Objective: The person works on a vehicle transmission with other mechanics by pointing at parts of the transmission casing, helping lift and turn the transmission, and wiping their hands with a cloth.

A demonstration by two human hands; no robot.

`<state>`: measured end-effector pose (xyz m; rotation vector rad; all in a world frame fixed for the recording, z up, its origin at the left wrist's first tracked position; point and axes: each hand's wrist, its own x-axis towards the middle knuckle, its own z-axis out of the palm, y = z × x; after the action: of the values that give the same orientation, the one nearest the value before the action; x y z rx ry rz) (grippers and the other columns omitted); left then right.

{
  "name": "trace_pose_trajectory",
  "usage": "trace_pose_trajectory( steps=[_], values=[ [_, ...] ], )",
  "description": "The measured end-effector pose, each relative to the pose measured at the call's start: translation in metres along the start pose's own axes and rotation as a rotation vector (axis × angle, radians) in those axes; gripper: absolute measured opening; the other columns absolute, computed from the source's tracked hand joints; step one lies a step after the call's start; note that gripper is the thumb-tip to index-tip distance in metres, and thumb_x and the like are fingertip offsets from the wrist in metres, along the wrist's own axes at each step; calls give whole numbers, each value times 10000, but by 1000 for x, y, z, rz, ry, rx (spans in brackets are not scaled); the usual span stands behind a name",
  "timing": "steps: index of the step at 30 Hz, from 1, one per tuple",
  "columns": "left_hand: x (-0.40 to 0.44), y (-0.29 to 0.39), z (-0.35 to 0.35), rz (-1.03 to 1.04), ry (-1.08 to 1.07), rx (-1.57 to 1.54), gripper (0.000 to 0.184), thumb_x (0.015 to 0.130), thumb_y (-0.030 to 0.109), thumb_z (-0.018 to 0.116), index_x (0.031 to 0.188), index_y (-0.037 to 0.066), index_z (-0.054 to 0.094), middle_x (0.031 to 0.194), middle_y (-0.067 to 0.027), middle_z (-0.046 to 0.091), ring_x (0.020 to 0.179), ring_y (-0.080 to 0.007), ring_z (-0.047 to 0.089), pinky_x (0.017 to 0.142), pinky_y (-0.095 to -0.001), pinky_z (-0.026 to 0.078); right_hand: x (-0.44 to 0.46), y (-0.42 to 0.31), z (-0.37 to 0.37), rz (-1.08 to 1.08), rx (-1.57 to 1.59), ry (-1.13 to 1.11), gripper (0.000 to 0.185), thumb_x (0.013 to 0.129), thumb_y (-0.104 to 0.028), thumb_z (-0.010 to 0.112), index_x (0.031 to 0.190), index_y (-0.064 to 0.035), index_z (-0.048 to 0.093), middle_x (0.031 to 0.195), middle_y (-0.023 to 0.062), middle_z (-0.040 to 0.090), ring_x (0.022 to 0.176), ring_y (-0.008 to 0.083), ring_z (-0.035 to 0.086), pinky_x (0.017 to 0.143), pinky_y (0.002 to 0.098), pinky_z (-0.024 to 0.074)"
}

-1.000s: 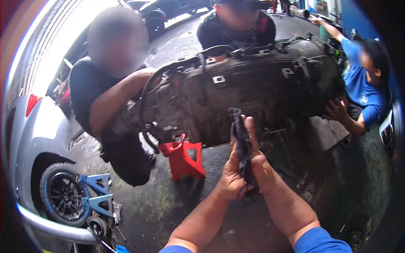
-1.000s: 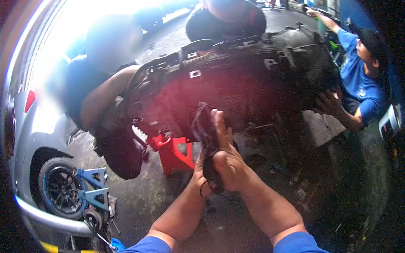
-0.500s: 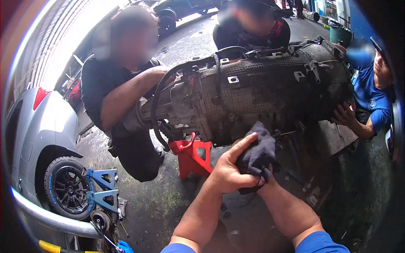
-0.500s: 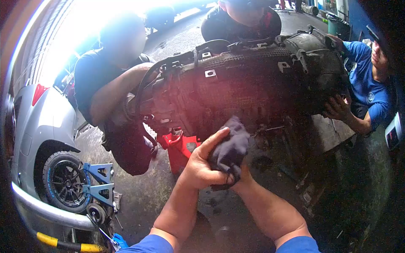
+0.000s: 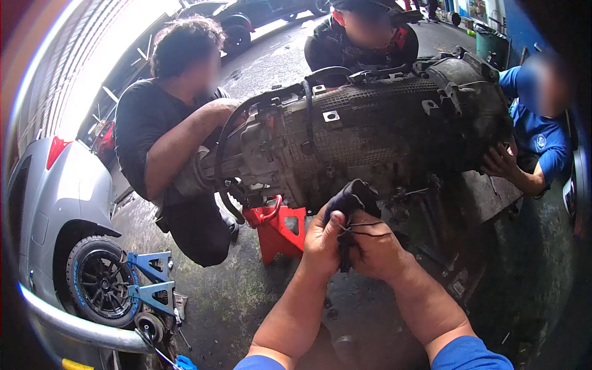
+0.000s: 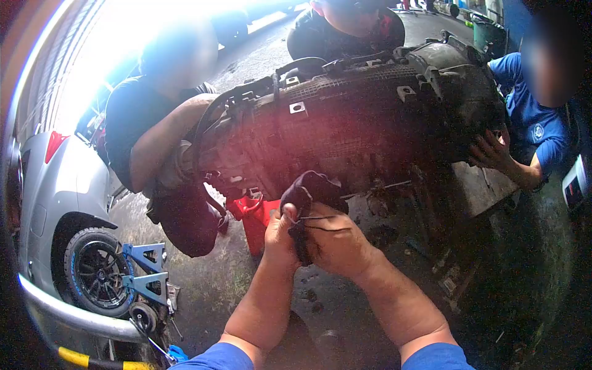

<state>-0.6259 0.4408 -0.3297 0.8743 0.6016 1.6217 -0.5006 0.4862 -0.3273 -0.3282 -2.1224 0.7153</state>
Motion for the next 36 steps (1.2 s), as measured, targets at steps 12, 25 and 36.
trace_pose_trajectory(
  steps=[12,25,36],
  values=[
    [-15,-26,-2,99,-61,-1,734,900,479,560,1442,50,312,1479,-109,354,1323,-264,399,1109,-439,312,-1,10,4,118,488,65,746,891,-179,559,1505,-48,158,1556,231,98,1451,354,91,1146,400,143],
    [-20,2,-7,135,-371,1001,814,685,519,801,1145,-87,512,993,-135,615,975,-242,599,864,-370,476,-2,2,-10,253,937,-130,664,963,-255,489,1517,-100,157,1587,126,74,1463,230,-9,1158,369,74],
    [-24,29,16,-382,63,142,1130,374,330,973,1301,-29,436,1176,-57,550,1095,-182,536,905,-326,462,0,-8,-26,286,622,-210,773,881,-505,594,1450,-43,347,1421,145,433,1318,250,360,1116,377,196]
  ],
)
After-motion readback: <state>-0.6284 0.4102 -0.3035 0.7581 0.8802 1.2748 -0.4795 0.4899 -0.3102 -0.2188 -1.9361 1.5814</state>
